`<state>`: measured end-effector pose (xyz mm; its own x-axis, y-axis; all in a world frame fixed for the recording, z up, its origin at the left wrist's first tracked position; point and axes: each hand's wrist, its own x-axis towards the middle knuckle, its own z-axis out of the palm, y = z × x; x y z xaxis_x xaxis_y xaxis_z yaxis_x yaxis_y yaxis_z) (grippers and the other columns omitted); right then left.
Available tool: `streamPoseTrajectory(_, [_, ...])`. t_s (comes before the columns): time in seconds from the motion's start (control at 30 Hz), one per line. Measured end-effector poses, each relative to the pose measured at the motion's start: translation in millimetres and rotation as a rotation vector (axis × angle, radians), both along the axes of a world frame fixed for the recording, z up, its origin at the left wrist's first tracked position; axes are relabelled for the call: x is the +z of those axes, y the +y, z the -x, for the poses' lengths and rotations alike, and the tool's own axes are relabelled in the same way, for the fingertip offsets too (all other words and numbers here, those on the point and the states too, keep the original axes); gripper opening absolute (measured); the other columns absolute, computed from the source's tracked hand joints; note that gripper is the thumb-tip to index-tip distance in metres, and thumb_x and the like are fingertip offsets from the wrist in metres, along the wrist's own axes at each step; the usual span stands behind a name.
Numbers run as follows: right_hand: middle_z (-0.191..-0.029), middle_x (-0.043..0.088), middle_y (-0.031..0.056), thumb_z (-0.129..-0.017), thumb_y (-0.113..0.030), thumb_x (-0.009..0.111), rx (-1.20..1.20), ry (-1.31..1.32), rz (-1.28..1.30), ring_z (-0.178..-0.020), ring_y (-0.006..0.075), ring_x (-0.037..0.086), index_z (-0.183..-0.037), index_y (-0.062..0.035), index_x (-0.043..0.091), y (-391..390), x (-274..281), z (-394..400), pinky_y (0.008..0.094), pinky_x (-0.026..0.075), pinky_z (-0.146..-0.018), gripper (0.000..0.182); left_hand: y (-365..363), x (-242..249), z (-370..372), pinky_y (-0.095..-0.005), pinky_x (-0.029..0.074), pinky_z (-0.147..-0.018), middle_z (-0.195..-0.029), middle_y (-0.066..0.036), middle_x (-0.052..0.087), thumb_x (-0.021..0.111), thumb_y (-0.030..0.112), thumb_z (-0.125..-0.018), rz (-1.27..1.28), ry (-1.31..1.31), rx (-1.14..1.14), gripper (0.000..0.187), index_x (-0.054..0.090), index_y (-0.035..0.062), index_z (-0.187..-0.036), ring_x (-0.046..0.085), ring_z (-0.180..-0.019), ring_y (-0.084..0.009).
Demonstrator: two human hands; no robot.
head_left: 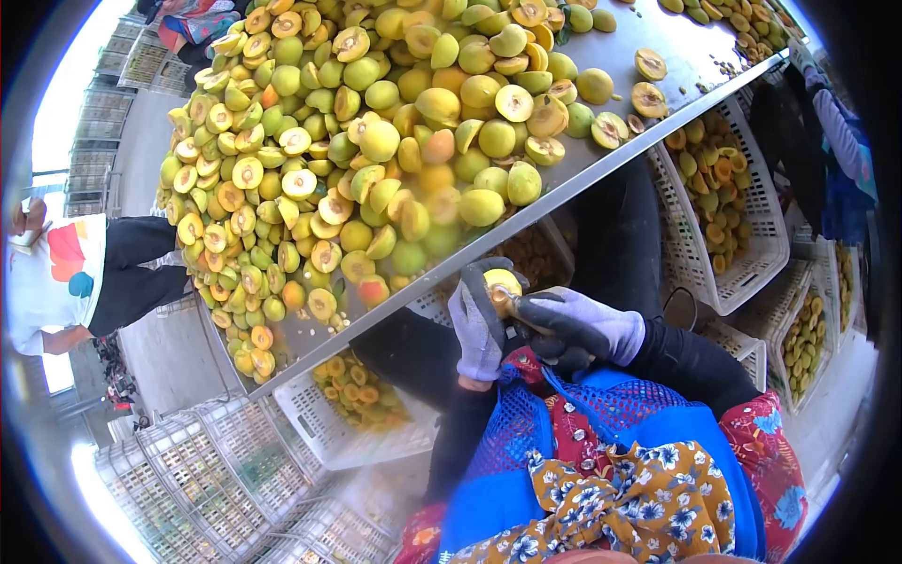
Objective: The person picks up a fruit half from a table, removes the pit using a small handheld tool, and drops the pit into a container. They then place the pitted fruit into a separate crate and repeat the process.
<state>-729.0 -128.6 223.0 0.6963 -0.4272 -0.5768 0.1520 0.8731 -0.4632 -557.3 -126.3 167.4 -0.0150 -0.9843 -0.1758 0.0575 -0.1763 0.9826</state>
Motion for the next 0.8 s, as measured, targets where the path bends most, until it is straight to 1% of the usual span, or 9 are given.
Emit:
streamPoseTrajectory(0.07, [-0.058,0.046,-0.0033,-0.101,-0.045,0.048,-0.056,-0.613,-0.524,-0.041,0.0045,0.042,-0.098,-0.0069,0.058,9.2,-33.9,2.0,0.0183,0.032,-0.037,0.039,0.4,-0.2,3.2,-0.0304,0.054,-0.075,-0.089,-0.013,0.067,0.035,0.044,-0.106,0.039,0.208,-0.012,0.054,0.06,-0.0031,-0.107,0.065,-0.08,-0.0184])
streamPoseTrajectory(0.17, [-0.055,0.044,-0.0031,-0.102,-0.042,0.048,-0.107,-0.883,-0.776,-0.038,0.0058,0.041,-0.097,-0.0057,0.058,11.9,-38.6,-0.3,0.0185,0.032,-0.035,0.038,-4.3,1.8,3.3,-0.0304,0.054,-0.075,-0.089,-0.013,0.067,0.032,0.048,-0.106,0.027,0.165,-0.078,0.058,0.059,-0.0035,-0.108,0.065,-0.08,-0.0191])
streamPoseTrajectory(0.27, [-0.056,0.045,-0.0029,-0.102,-0.04,0.047,-0.235,-0.643,-0.611,-0.039,0.0058,0.042,-0.097,-0.0038,0.057,17.4,-21.3,-4.4,0.0187,0.032,-0.034,0.038,-5.7,-2.4,-2.7,-0.0322,0.053,-0.074,-0.09,-0.013,0.067,0.051,0.034,-0.099,0.129,-0.06,-0.069,0.039,0.058,-0.0018,-0.111,0.065,-0.081,-0.021])
streamPoseTrajectory(0.37, [-0.057,0.047,-0.0017,-0.101,-0.042,0.05,-0.144,-0.539,-0.206,-0.043,0.0063,0.045,-0.093,-0.0012,0.057,13.7,1.7,-0.2,0.018,0.032,-0.036,0.042,6.5,-14.5,-33.5,-0.0343,0.051,-0.074,-0.093,-0.013,0.066,0.068,0.015,-0.085,0.452,-0.684,0.02,0.033,0.056,0.0011,-0.113,0.065,-0.083,-0.0235])
streamPoseTrajectory(0.4, [-0.057,0.046,-0.0013,-0.1,-0.042,0.052,-0.224,-0.332,-0.129,-0.041,0.0062,0.042,-0.092,-0.0018,0.057,9.2,10.4,-3.0,0.0189,0.03,-0.035,0.041,14.5,0.4,-47.1,-0.0352,0.05,-0.08,-0.097,-0.012,0.067,0.07,0.017,-0.083,0.413,-0.825,0.024,0.039,0.055,0.0015,-0.116,0.065,-0.084,-0.0236])
streamPoseTrajectory(0.5, [-0.06,0.044,-0.002,-0.1,-0.043,0.052,0.016,0.031,0.106,-0.046,0.0064,0.042,-0.093,-0.0037,0.059,-4.6,1.5,6.2,0.0228,0.036,-0.042,0.041,48.7,15.0,-112.5,-0.0405,0.05,-0.085,-0.102,-0.019,0.065,0.046,0.031,-0.102,-0.212,-0.388,0.408,0.037,0.062,-0.0005,-0.111,0.063,-0.092,-0.035])
streamPoseTrajectory(0.57, [-0.063,0.046,-0.0017,-0.1,-0.044,0.051,0.06,0.199,0.272,-0.052,0.0066,0.044,-0.099,-0.0031,0.059,-4.5,-20.7,-2.0,0.023,0.039,-0.049,0.042,71.4,16.1,-156.2,-0.0455,0.048,-0.086,-0.112,-0.021,0.061,0.054,0.027,-0.098,-0.168,-1.321,0.39,0.034,0.059,-0.0002,-0.117,0.059,-0.102,-0.0371])
streamPoseTrajectory(0.67, [-0.072,0.054,0.0009,-0.101,-0.038,0.05,0.037,0.323,0.432,-0.064,0.0091,0.05,-0.117,-0.0037,0.056,-1.9,-42.4,-16.5,0.0266,0.044,-0.059,0.038,50.5,17.2,-174.9,-0.0487,0.045,-0.09,-0.116,-0.024,0.06,0.056,0.031,-0.097,-0.061,-1.667,0.419,0.039,0.059,-0.0003,-0.12,0.057,-0.103,-0.0423])
streamPoseTrajectory(0.8, [-0.082,0.06,0.0054,-0.101,-0.029,0.052,-0.063,0.485,0.821,-0.071,0.0147,0.055,-0.127,-0.0044,0.052,6.8,-62.9,-22.3,0.0313,0.047,-0.066,0.036,-31.1,3.5,-146.8,-0.0481,0.046,-0.09,-0.11,-0.028,0.062,0.06,0.041,-0.09,-0.139,-1.573,0.211,0.051,0.059,0.0006,-0.121,0.059,-0.104,-0.0408])
